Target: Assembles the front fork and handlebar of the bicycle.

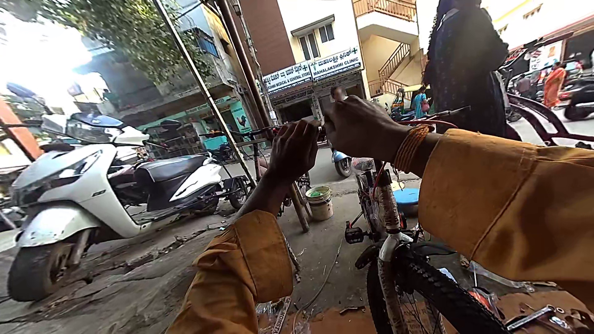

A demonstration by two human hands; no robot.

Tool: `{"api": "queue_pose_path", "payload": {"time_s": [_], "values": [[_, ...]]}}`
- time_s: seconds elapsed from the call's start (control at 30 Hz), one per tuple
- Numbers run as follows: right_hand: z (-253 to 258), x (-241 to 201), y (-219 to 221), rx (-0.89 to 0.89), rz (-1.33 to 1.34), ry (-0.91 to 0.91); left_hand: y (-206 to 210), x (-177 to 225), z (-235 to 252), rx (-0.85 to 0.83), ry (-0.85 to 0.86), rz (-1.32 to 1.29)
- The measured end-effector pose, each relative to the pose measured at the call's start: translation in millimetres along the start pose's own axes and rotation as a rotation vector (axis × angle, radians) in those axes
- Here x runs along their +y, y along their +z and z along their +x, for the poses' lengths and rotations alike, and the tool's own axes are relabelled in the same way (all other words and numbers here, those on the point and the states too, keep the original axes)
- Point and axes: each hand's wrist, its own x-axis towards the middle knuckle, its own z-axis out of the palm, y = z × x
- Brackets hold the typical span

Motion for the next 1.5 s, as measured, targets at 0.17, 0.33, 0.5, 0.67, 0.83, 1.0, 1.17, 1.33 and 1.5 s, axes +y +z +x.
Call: {"api": "queue_pose_path", "payload": {"time_s": [0.17, 0.33, 0.5, 0.67, 0.83, 1.0, 1.17, 1.33, 1.5], "values": [[5, 2, 0, 0.025, 0.039, -0.046, 2, 0, -1, 0.026, -0.008, 0.003], [2, 28, 15, 0.077, -0.028, -0.063, 4, -1, 1, 0.045, -0.007, -0.021], [-2, 13, 11, 0.058, -0.060, -0.066, 5, -2, -1, 0.064, -0.017, -0.046], [5, 8, -2, -0.059, -0.082, -0.008, -20, -11, 9, -0.189, -0.117, -0.323], [10, 4, 1, -0.064, -0.051, 0.045, -35, -17, 40, -0.560, -0.449, -0.460], [9, 15, 16, -0.032, -0.004, 0.067, -25, -27, 52, -0.733, -0.553, -0.677], [-1, 9, 26, 0.060, -0.088, 0.031, -33, -23, 45, -0.656, -0.537, -0.746], [-6, 9, 26, 0.139, -0.121, 0.000, -24, -19, 44, -0.564, -0.509, -0.650], [-1, 18, 34, 0.120, -0.101, -0.001, -25, -21, 40, -0.579, -0.535, -0.699]]}}
